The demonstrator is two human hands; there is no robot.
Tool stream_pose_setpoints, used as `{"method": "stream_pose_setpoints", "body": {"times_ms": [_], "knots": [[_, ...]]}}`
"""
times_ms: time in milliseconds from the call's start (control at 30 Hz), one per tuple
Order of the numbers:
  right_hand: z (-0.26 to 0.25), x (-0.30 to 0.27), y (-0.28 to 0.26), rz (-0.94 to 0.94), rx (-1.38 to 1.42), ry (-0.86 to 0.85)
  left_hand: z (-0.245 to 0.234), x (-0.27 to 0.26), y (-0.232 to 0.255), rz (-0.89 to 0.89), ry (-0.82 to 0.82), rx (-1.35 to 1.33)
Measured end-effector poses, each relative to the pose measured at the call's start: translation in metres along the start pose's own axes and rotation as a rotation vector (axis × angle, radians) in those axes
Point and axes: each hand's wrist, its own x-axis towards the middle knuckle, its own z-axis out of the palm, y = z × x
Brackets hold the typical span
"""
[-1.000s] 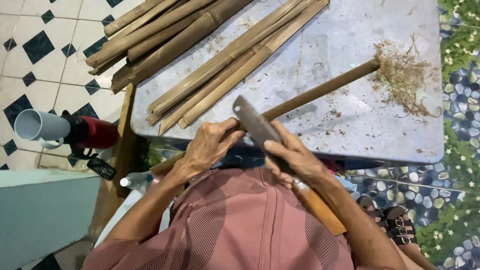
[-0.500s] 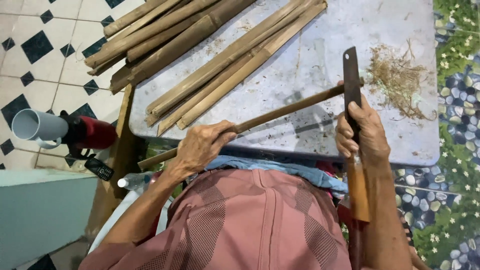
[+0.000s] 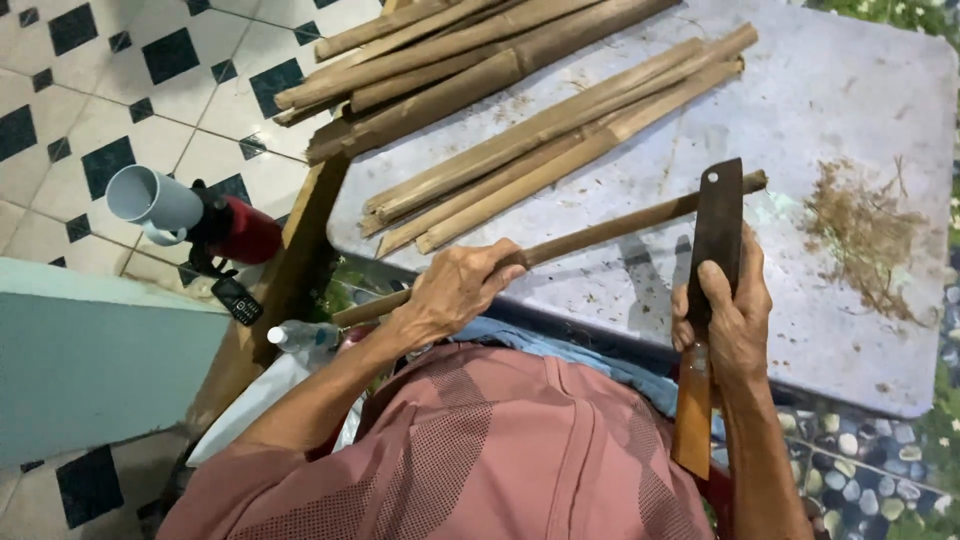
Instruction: The person is using a large knife to scrape the outer layer off of bamboo stalks on a table.
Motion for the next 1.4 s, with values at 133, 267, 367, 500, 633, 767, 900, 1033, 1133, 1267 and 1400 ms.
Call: {"method": "stream_pose_setpoints", "body": {"times_ms": [133,267,367,500,633,767,900,1033,1133,1267,1400], "knots": [[0.001,0.000,0.005,0.005,-0.011,0.027,-0.001,0.001,0.001,0.016,0.026,-0.042],[0.002,0.001,0.006,0.004,-0.059,0.035,-0.001,-0.001,-0.001,0.018,0.038,-0.066],[0.005,0.000,0.007,0.007,-0.082,0.038,-0.006,-0.002,0.001,0.030,0.043,-0.085],[0.019,-0.004,-0.015,0.166,-0.059,0.113,0.005,0.000,-0.016,0.068,-0.033,0.004],[0.016,-0.003,-0.007,0.158,-0.033,0.090,0.011,-0.001,-0.024,0.110,0.015,-0.003],[0.017,-0.004,-0.008,0.180,-0.037,0.108,0.007,-0.002,-0.022,0.104,-0.005,-0.031],[0.014,-0.003,-0.005,0.170,-0.024,0.081,0.007,-0.001,-0.021,0.111,-0.001,-0.015],[0.015,-0.004,-0.007,0.157,-0.052,0.096,0.012,0.001,-0.024,0.105,0.008,0.046],[0.013,-0.006,-0.002,0.156,-0.057,0.081,0.011,0.001,-0.022,0.132,0.030,0.028],[0.024,-0.006,-0.005,0.203,-0.079,0.164,0.005,-0.004,-0.018,0.091,0.021,0.008],[0.027,-0.004,-0.015,0.243,-0.066,0.180,0.001,0.001,-0.014,0.087,-0.007,-0.040]]}}
